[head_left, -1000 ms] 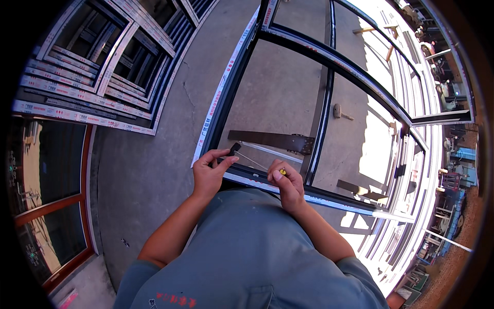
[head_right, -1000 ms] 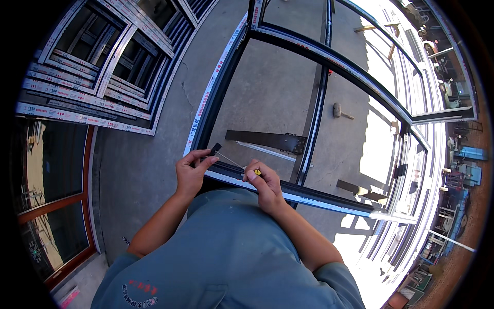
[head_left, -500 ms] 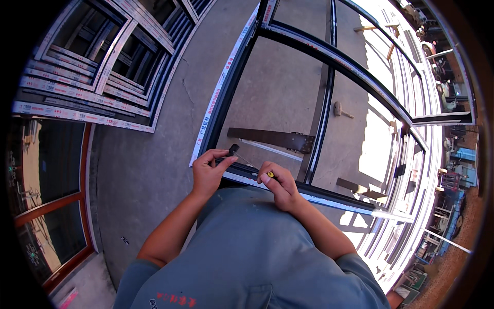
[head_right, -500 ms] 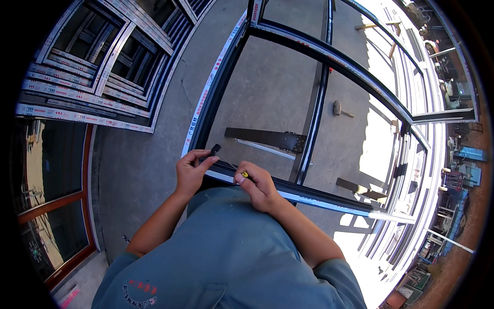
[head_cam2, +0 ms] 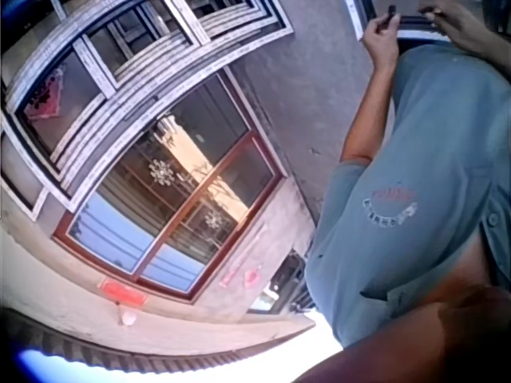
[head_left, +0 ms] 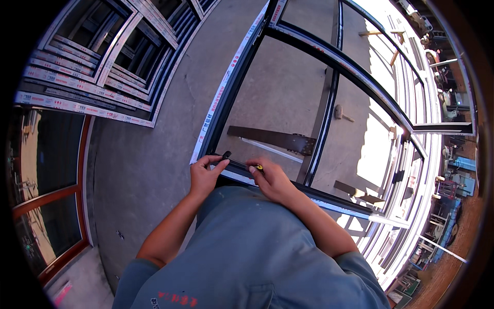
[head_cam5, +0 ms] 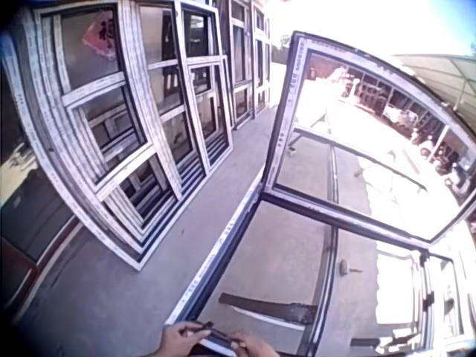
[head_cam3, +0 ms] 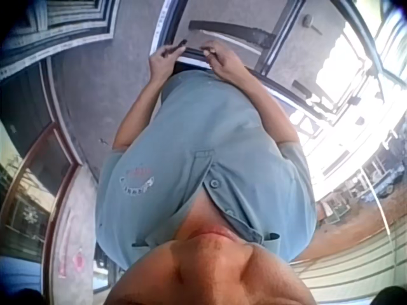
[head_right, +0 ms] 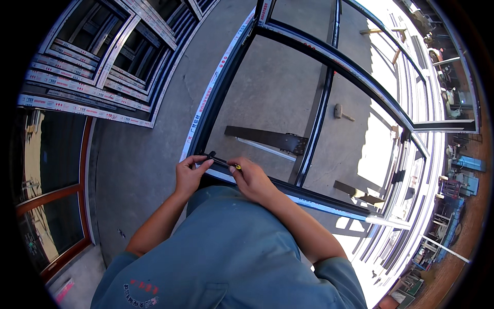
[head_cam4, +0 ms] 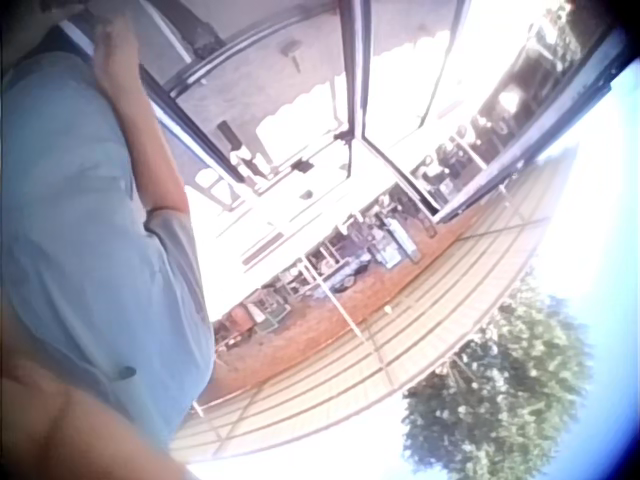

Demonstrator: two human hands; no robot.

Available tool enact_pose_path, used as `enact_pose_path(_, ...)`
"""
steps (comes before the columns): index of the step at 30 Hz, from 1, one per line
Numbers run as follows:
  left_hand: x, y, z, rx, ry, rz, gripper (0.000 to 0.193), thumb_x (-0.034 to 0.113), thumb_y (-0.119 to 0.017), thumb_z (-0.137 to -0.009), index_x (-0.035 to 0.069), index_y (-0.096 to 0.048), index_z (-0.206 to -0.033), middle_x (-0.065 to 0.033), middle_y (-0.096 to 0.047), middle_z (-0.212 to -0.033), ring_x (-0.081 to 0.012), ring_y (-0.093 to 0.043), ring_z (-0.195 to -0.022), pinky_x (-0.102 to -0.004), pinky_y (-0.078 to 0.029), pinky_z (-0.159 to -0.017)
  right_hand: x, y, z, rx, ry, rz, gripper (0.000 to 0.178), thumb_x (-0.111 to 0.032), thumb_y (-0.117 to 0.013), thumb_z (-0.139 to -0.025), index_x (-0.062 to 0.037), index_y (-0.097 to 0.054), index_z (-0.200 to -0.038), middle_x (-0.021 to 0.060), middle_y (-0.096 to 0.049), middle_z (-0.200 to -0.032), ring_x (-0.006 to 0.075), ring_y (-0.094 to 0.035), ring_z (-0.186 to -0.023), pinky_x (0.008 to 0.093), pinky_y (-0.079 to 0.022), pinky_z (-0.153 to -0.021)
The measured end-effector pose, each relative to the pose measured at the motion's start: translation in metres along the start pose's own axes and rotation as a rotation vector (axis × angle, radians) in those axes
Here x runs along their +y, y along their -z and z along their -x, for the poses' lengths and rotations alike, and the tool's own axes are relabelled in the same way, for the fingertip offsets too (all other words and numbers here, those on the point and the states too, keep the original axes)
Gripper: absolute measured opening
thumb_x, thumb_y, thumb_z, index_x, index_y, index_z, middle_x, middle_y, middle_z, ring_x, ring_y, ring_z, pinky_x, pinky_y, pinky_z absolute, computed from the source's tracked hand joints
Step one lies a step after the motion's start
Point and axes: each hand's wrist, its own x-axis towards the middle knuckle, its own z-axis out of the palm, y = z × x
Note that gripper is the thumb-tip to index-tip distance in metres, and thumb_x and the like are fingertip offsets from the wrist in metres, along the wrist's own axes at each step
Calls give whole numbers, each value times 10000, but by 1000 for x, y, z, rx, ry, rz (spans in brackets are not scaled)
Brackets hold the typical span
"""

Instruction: The person assembles a metal window frame by reaching into a bucket, taking out small metal connectors, and inserting them into the tracks of the metal frame using a screwdriver.

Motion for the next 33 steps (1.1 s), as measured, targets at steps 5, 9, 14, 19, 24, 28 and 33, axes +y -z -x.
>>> enact_pose_path(5, -6, 1, 2, 21, -23, -22, 259, 144, -883, -856, -27, -786, -1025, -16, -722, -896, -30, -443, -670, -225, -346, -587, 19, -12, -2, -146, -141, -114, 317, -84, -541, -1051, 28, -620, -1337, 188, -711, -1010, 309, -692, -946, 404, -543, -871)
enact_pose_path(9, -14, 6, -2, 27, -65, -8, 263, 139, -882, -854, -29, -785, -1032, -26, -734, -919, -34, -454, -684, -224, -354, -601, 12, -12, -6, -130, -15, 29, 359, -89, -557, -1040, 40, -613, -1371, 174, -731, -1006, 257, -694, -951, 387, -542, -890)
enact_pose_path(14, -13, 7, -3, 22, -51, 41, 253, 141, -882, -854, -13, -790, -1032, -18, -737, -923, -36, -457, -690, -226, -360, -610, 16, -12, -14, -182, -224, -167, 413, -85, -556, -1028, 48, -583, -1417, 163, -728, -990, 252, -689, -936, 376, -540, -889)
enact_pose_path(19, -25, 8, -3, 14, -23, 15, 258, 147, -885, -851, -7, -793, -1036, -11, -739, -918, -37, -459, -680, -227, -360, -598, 25, -18, -14, -167, 109, 135, 396, -116, -523, -1070, 20, -589, -1436, 59, -693, -952, 151, -596, -854, 322, -507, -833)
enact_pose_path(24, -31, 6, 5, 7, -31, -40, 298, 185, -882, -856, -17, -791, -1056, -8, -739, -885, -34, -453, -652, -228, -349, -569, 27, -8, -19, -280, -216, -61, 389, -102, -532, -1054, 17, -606, -1416, 149, -720, -949, 248, -664, -860, 371, -531, -857)
enact_pose_path(28, -26, 9, 6, 14, 104, -69, 331, 194, -876, -863, -23, -785, -1095, -18, -744, -872, -43, -469, -661, -239, -373, -582, 30, -14, -22, -238, -28, 85, 371, -87, -545, -1033, 11, -635, -1380, 212, -724, -999, 334, -691, -903, 417, -543, -875)
enact_pose_path(33, -49, 10, 2, 60, -64, 39, 412, 203, -872, -863, -18, -757, -1191, -46, -748, -854, -82, -603, -746, -268, -469, -682, 55, -25, -37, -208, 24, 81, 358, -114, -556, -1045, -9, -648, -1375, 211, -730, -1003, 328, -709, -936, 418, -545, -885)
